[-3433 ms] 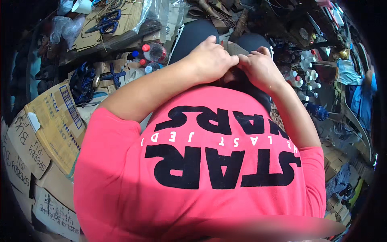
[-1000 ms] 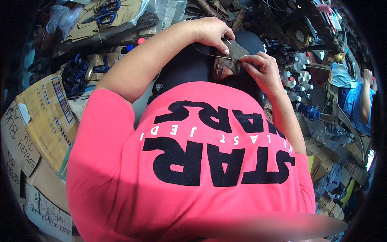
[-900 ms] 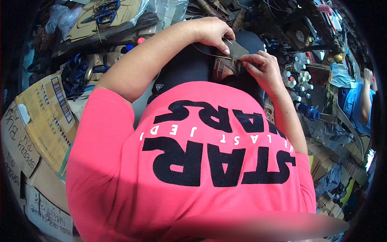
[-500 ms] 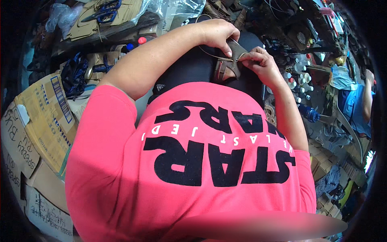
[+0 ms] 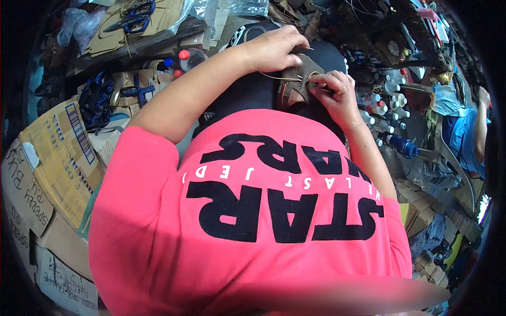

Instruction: Manually stitching the leather components of a shoe using a needle and thread.

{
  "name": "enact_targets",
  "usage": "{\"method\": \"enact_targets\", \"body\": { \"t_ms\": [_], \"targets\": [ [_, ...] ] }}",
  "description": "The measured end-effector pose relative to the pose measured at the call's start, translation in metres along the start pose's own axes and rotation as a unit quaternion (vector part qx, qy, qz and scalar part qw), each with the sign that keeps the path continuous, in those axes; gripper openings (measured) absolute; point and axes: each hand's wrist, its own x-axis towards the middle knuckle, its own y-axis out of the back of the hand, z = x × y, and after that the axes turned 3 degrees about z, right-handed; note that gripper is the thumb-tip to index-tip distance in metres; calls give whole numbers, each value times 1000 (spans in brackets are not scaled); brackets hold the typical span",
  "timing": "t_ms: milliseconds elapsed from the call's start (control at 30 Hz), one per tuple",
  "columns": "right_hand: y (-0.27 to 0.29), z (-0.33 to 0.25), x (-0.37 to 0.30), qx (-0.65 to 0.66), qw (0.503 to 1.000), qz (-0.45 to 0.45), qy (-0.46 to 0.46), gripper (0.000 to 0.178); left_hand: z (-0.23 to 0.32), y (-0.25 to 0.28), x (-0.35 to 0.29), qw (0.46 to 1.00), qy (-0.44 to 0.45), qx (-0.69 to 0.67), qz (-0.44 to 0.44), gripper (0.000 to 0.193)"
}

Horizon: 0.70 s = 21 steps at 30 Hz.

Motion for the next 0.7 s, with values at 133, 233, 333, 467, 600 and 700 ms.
{"method": "enact_targets", "body": {
  "t_ms": [133,233,333,467,600,700],
  "targets": [
    [9,1,-7,-74,997,-19,18,27,11,9,-28,997,47,46,42,36],
    [13,6,1,-63,996,-49,36,25,21,10,-38,997,56,-14,56,26],
    [14,11,11,-21,997,-73,21,26,24,10,-40,997,3,9,75,14],
    [13,15,16,-28,997,-64,39,27,21,10,-40,996,-28,40,74,13],
    [12,18,16,-25,997,-63,47,27,18,9,-40,997,-38,23,67,13],
    [12,19,16,-21,997,-68,34,26,19,10,-38,997,-44,29,61,13]
  ]
}}
